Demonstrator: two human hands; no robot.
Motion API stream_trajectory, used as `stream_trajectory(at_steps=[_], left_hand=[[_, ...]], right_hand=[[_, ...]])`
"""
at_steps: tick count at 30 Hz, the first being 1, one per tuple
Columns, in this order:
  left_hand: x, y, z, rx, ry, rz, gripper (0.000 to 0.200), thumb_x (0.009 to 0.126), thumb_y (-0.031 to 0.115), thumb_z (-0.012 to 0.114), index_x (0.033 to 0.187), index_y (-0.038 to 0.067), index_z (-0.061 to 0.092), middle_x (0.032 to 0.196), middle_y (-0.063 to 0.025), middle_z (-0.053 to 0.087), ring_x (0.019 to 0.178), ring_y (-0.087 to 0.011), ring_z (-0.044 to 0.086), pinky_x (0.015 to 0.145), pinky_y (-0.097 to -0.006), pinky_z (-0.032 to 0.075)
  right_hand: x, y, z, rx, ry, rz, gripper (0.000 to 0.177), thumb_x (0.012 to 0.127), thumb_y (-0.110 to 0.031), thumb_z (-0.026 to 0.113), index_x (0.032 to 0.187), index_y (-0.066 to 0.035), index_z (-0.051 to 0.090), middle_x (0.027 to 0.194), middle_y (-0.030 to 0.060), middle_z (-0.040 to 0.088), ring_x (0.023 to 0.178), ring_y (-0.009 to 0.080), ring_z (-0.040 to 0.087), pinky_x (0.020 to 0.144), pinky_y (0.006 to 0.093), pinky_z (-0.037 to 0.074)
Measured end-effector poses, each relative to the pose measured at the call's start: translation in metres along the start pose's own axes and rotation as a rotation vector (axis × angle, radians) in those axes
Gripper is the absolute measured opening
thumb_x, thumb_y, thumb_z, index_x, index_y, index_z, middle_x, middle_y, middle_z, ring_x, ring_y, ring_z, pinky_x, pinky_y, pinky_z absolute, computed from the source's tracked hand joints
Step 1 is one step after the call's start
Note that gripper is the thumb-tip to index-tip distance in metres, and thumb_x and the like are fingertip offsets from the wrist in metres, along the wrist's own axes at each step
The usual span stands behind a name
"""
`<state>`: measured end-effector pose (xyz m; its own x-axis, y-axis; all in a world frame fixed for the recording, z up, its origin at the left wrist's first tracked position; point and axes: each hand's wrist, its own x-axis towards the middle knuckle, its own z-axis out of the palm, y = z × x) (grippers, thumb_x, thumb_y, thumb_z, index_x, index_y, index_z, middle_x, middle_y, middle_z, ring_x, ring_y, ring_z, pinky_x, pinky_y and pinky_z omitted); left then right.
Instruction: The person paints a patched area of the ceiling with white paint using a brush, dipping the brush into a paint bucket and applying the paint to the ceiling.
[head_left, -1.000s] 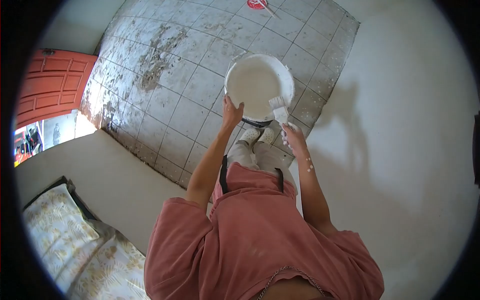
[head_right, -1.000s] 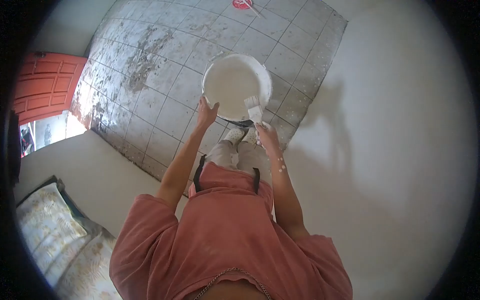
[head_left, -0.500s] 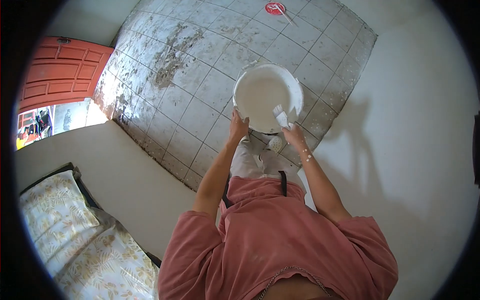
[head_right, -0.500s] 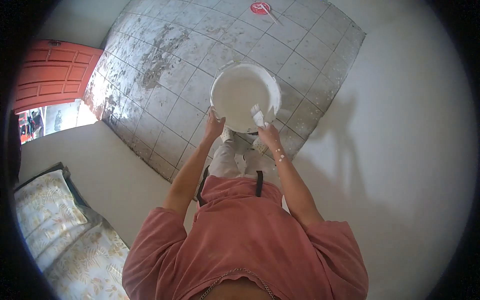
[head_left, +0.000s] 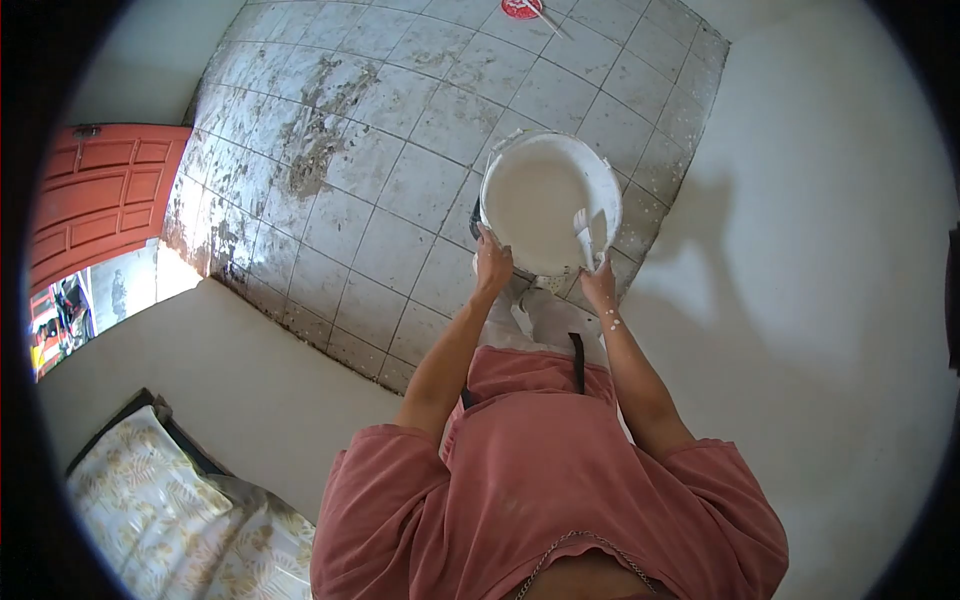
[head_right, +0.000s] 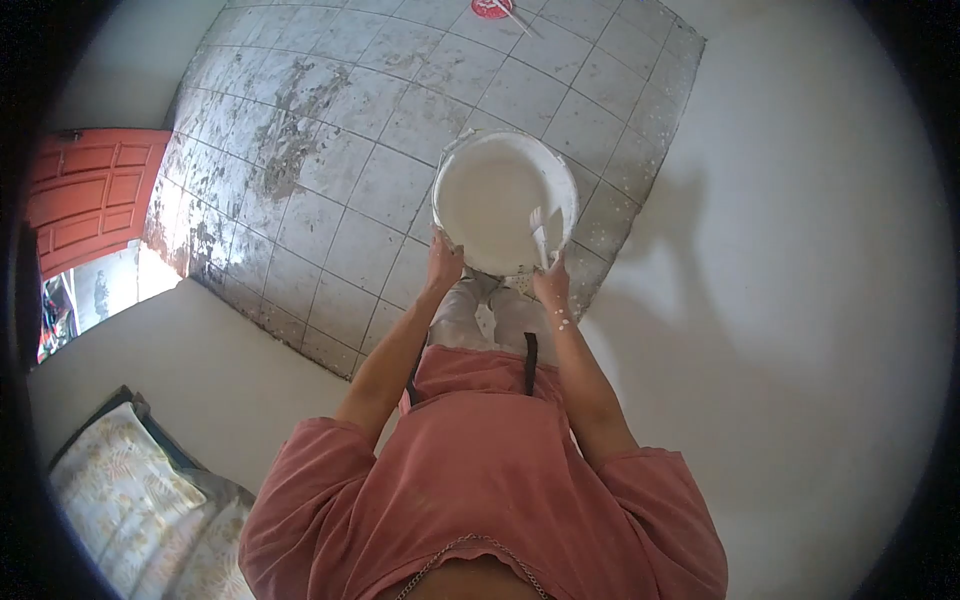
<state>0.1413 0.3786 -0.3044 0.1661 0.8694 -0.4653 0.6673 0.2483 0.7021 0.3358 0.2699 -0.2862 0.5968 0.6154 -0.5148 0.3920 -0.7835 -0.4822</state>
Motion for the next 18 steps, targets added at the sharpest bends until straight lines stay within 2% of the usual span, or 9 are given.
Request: stream_trajectory(at_steps=[4,9,12,15,18], left_hand=[[0.007,0.004,-0.006,-0.016,0.010,0.040,0.079,0.077,0.003,0.056,0.136,-0.013,0.005,0.123,-0.0328,0.040,0.108,-0.0444,0.047,0.091,-0.0436,0.041],[0.051,0.010,-0.016,-0.056,-0.021,0.026,0.079,0.077,0.003,0.056,0.135,-0.014,0.005,0.119,-0.0352,0.042,0.109,-0.0455,0.046,0.092,-0.0433,0.040],[0.081,0.005,-0.015,-0.071,-0.027,0.031,0.078,0.079,0.011,0.055,0.134,-0.017,0.007,0.114,-0.0355,0.050,0.105,-0.0429,0.053,0.091,-0.0418,0.042],[0.097,0.015,-0.018,0.072,0.045,0.087,0.078,0.079,0.011,0.055,0.134,-0.017,0.007,0.115,-0.0351,0.049,0.108,-0.0421,0.052,0.091,-0.0415,0.043],[0.103,0.037,-0.028,-0.021,0.020,0.037,0.080,0.076,0.007,0.057,0.133,-0.017,0.006,0.120,-0.0384,0.042,0.108,-0.0463,0.048,0.090,-0.0449,0.042]], right_hand=[[0.003,-0.009,0.004,0.071,-0.003,0.074,0.066,0.075,-0.018,0.066,0.128,0.003,0.034,0.116,0.0276,0.053,0.108,0.0418,0.051,0.090,0.0433,0.042],[0.028,-0.044,-0.001,0.120,0.050,-0.013,0.059,0.074,-0.014,0.065,0.124,0.001,0.037,0.113,0.0261,0.055,0.106,0.0413,0.052,0.088,0.0438,0.043],[0.049,-0.060,-0.003,0.127,0.056,-0.027,0.056,0.074,-0.013,0.064,0.122,0.001,0.038,0.112,0.0260,0.055,0.105,0.0411,0.053,0.088,0.0439,0.043],[0.075,-0.066,0.004,0.086,0.084,-0.015,0.054,0.074,-0.013,0.064,0.120,0.001,0.039,0.112,0.0261,0.055,0.104,0.0410,0.053,0.088,0.0437,0.043],[0.093,-0.073,0.002,0.067,0.085,-0.067,0.049,0.075,-0.013,0.063,0.117,0.002,0.042,0.109,0.0261,0.056,0.102,0.0414,0.054,0.086,0.0443,0.043]])
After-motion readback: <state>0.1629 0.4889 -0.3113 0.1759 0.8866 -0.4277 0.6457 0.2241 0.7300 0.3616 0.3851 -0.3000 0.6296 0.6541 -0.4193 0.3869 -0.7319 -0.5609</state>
